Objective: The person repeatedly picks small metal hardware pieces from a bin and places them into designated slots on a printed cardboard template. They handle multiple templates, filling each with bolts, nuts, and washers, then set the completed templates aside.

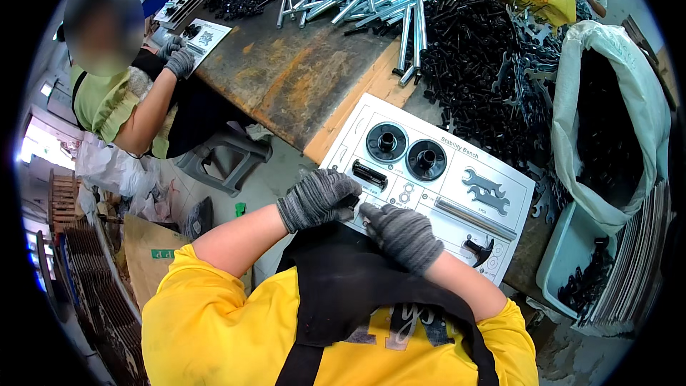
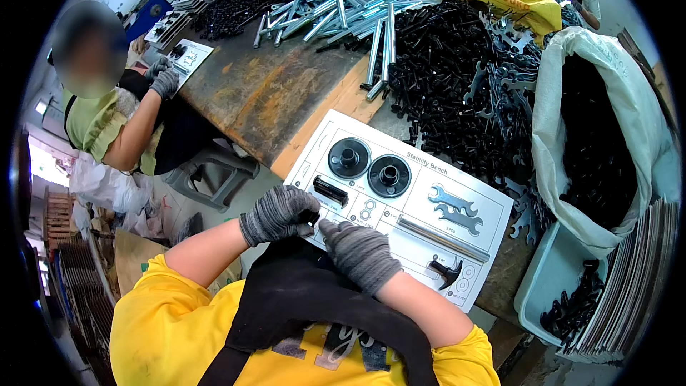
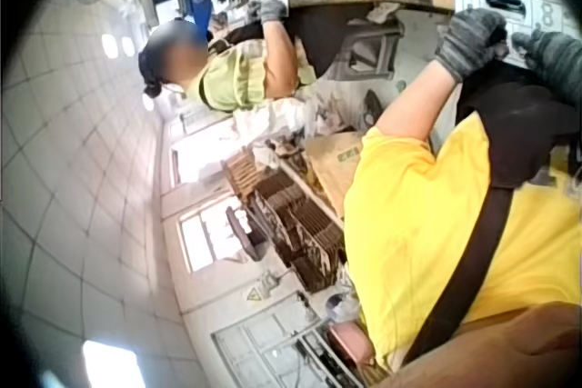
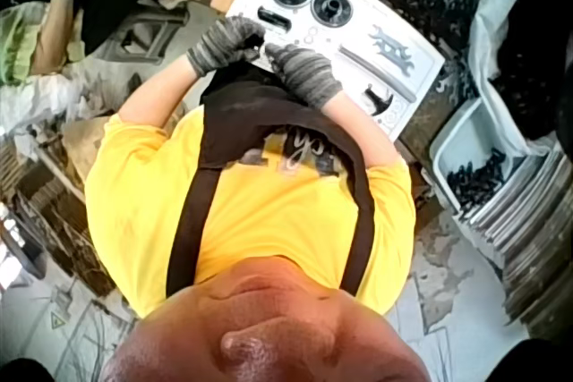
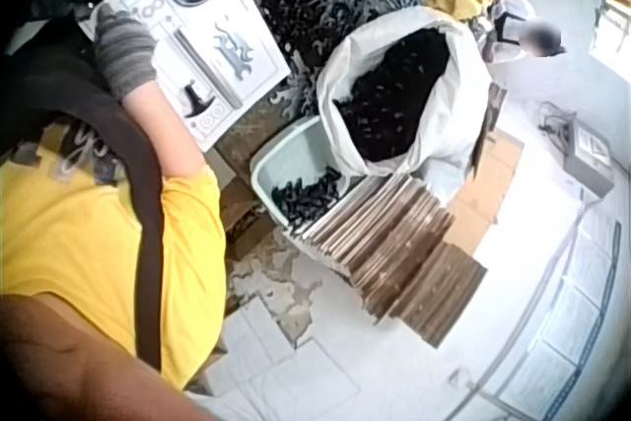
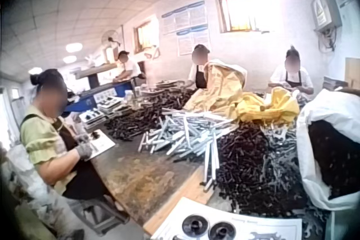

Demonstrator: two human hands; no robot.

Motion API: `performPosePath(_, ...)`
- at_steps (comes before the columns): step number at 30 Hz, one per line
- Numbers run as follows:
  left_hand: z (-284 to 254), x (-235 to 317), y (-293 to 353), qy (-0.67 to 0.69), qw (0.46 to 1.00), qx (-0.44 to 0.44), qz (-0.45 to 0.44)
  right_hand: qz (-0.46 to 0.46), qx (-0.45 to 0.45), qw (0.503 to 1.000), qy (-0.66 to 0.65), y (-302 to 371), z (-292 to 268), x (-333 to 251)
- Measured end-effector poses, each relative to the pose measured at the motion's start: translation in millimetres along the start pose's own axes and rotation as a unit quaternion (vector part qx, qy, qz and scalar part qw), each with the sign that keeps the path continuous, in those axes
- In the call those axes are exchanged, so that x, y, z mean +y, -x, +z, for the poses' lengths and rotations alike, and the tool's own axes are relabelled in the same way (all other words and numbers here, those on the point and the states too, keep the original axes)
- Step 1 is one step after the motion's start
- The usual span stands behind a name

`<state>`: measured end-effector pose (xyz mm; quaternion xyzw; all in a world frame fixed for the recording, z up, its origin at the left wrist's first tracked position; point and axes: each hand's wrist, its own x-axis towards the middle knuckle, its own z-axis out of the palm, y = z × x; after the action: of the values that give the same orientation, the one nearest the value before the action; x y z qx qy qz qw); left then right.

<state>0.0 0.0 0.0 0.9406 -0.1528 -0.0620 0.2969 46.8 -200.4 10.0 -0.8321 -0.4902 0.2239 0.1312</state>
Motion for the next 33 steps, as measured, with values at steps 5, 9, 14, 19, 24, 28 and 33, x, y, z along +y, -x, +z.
performPosePath(5,8,0,3,0.008,0.999,0.031,0.000,-0.034,0.199,0.971,-0.127,68,-12,43)
performPosePath(9,10,-5,9,0.070,0.996,0.055,0.015,0.130,0.506,0.836,-0.167,133,8,91)
performPosePath(14,-9,7,24,0.100,0.980,0.110,-0.132,0.283,0.460,0.803,-0.254,190,47,139)
performPosePath(19,-3,4,50,0.050,0.970,0.125,-0.204,0.288,0.424,0.751,-0.416,191,39,139)
performPosePath(24,3,16,54,0.103,0.956,0.125,-0.246,0.270,0.428,0.601,-0.618,202,27,134)
performPosePath(28,15,-3,62,0.291,0.909,0.166,-0.249,0.229,0.449,0.521,-0.689,195,18,128)
performPosePath(33,7,-9,67,0.429,0.822,0.213,-0.308,0.179,0.402,0.480,-0.759,183,10,117)
